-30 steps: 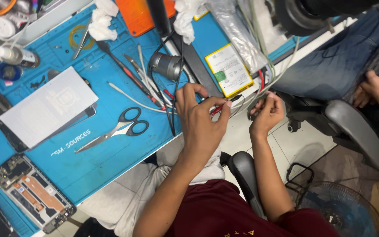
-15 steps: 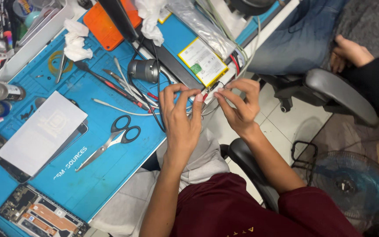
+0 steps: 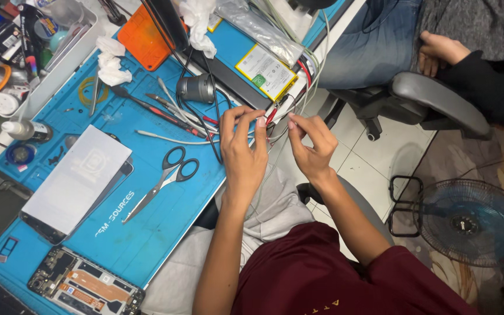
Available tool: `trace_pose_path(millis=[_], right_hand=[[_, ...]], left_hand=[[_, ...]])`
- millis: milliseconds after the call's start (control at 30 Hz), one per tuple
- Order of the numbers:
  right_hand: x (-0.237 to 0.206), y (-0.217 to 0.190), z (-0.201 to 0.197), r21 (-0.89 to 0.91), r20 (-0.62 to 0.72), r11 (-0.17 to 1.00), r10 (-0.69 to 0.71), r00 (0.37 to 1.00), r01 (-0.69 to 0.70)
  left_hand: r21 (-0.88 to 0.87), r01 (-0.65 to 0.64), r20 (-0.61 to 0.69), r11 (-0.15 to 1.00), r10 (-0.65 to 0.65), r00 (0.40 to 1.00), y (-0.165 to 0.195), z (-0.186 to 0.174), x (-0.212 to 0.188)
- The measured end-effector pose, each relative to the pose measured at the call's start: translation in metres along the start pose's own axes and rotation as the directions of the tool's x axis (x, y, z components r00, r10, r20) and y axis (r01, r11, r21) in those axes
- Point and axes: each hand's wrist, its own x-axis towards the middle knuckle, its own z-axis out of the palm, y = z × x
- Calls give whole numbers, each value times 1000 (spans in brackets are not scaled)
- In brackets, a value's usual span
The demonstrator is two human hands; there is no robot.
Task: The person sits at a repair bench and connects the contact tabs of a phone battery to red and black wires, holding the connections in place. They then set the battery aside and work on a disassembled phone chassis on the mat, pressing on its internal components.
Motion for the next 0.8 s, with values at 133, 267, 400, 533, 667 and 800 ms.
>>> trace_pose_path(millis=[133,267,400,533,667,800], right_hand=[[5,-1,-2,-19,31,1000,2,1000,-2],[9,1,-1,-25,25,999,-24,999,24],[16,8,-1,-33,26,999,11,1000,-10],[27,18,-8,21,30,998,66,997,-66],[40,23,-16,34,53,998,49,997,-51],[48,21,-20,-1,57,1000,3,998,-3]], left_hand=[[-20,-18,-2,1000,18,1000,-1,0,1],[-37,-19,-22,999,18,1000,0,1,2],[-46,-33,-34,998,31,999,-1,-1,3],[-37,-44,-29,998,43,999,1,2,7],[-35,9,5,999,-9,1000,4,2,8],[-40,-11,-35,999,10,999,5,3,9]])
